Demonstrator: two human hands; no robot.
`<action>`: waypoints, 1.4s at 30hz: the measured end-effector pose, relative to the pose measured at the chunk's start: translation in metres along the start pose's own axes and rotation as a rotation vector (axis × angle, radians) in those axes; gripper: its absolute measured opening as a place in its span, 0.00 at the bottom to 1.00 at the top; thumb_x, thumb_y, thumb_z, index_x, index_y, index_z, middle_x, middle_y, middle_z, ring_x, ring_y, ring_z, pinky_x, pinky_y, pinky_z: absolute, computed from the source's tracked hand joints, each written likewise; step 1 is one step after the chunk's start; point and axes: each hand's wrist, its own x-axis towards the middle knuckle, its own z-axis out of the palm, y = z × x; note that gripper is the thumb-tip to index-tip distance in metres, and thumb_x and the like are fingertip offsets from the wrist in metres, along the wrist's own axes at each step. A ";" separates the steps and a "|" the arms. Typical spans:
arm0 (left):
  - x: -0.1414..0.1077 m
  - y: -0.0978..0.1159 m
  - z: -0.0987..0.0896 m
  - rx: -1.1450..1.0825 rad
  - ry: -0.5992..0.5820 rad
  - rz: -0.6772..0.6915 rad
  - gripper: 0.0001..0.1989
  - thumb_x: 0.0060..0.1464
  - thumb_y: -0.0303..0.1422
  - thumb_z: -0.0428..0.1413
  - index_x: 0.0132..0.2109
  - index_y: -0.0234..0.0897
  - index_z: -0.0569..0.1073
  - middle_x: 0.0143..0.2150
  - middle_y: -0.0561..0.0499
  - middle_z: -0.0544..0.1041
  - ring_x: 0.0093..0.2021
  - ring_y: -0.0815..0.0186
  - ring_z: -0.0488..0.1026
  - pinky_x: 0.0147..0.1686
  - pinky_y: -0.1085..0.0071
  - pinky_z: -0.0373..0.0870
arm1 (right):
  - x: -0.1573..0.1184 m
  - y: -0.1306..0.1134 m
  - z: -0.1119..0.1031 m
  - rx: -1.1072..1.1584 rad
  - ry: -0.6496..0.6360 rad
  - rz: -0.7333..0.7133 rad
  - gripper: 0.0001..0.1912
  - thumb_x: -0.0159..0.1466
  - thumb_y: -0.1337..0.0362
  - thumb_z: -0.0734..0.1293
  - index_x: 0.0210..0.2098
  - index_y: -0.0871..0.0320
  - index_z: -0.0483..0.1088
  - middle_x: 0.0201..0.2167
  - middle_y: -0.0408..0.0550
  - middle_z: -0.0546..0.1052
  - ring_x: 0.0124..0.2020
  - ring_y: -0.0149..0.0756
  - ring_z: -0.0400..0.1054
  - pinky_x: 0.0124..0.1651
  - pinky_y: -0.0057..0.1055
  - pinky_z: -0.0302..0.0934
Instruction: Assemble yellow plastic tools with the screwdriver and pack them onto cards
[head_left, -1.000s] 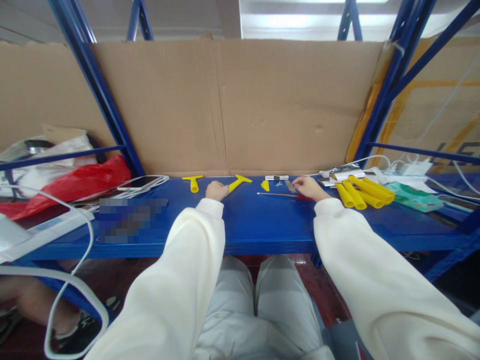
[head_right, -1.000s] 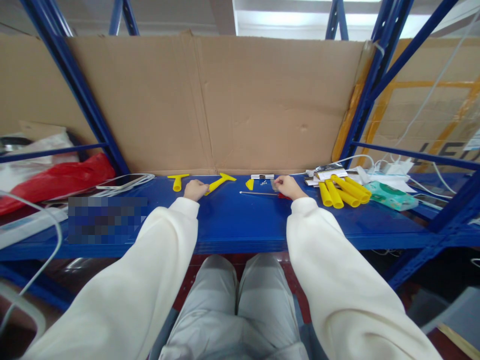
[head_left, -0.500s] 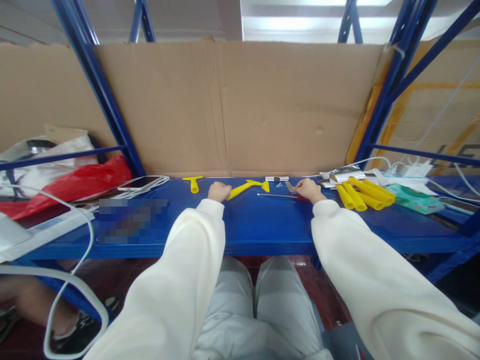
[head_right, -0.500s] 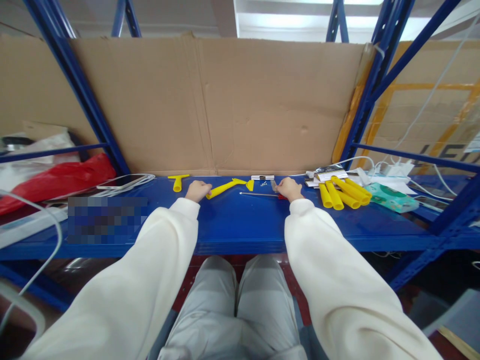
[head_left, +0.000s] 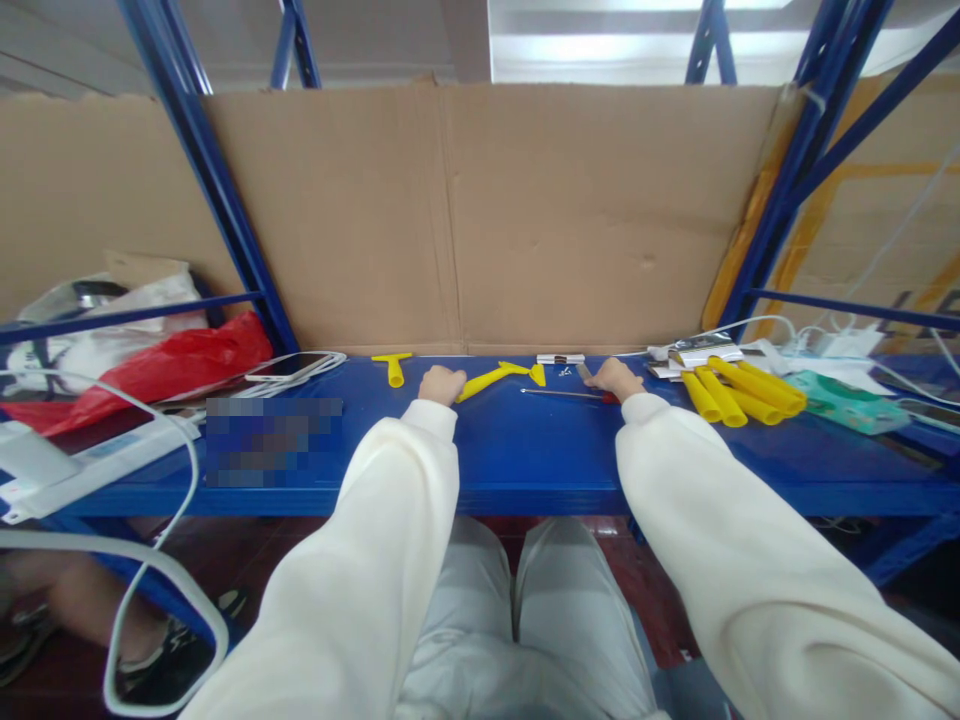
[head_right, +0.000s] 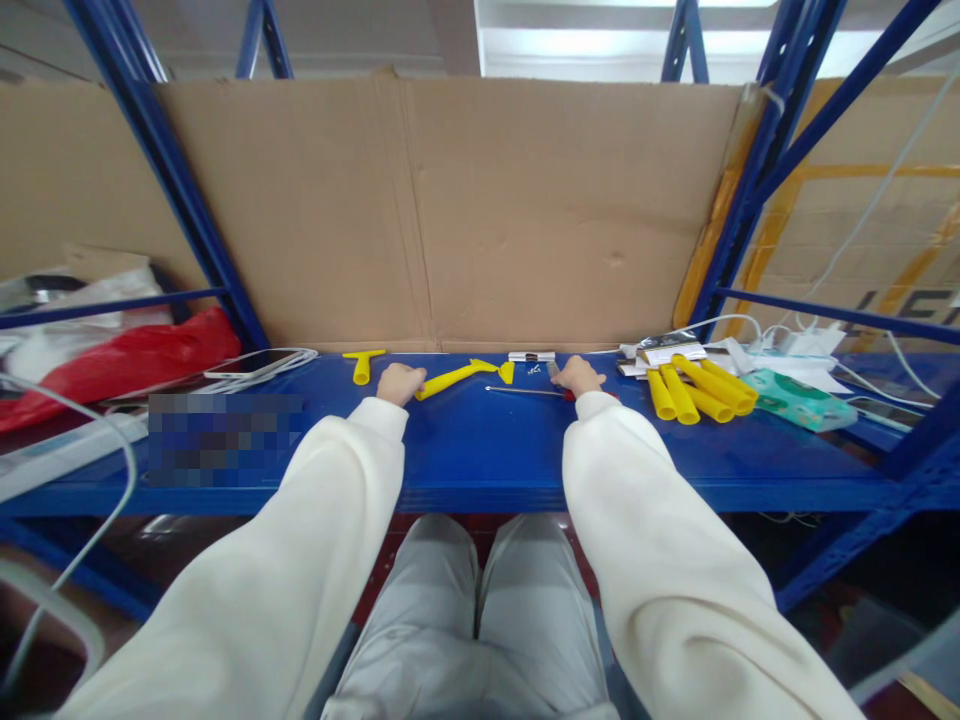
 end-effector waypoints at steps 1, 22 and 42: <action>0.000 0.000 0.000 0.004 -0.001 0.002 0.14 0.52 0.31 0.52 0.35 0.32 0.83 0.43 0.37 0.83 0.49 0.52 0.79 0.45 0.68 0.73 | 0.001 0.000 0.001 -0.001 -0.022 0.022 0.23 0.55 0.59 0.75 0.48 0.58 0.75 0.51 0.62 0.78 0.54 0.55 0.72 0.55 0.47 0.63; -0.008 0.004 -0.004 0.135 0.060 -0.035 0.21 0.58 0.33 0.48 0.50 0.25 0.80 0.53 0.30 0.78 0.53 0.50 0.77 0.47 0.64 0.71 | -0.011 0.001 -0.003 -0.017 -0.081 -0.037 0.20 0.63 0.59 0.65 0.51 0.61 0.74 0.50 0.64 0.78 0.56 0.55 0.71 0.58 0.50 0.59; -0.001 -0.003 0.016 0.110 -0.074 0.412 0.24 0.53 0.21 0.51 0.55 0.38 0.78 0.56 0.47 0.78 0.57 0.62 0.74 0.59 0.73 0.67 | -0.014 0.004 -0.004 0.030 -0.055 -0.076 0.29 0.64 0.41 0.63 0.45 0.62 0.76 0.43 0.63 0.80 0.53 0.56 0.72 0.60 0.54 0.55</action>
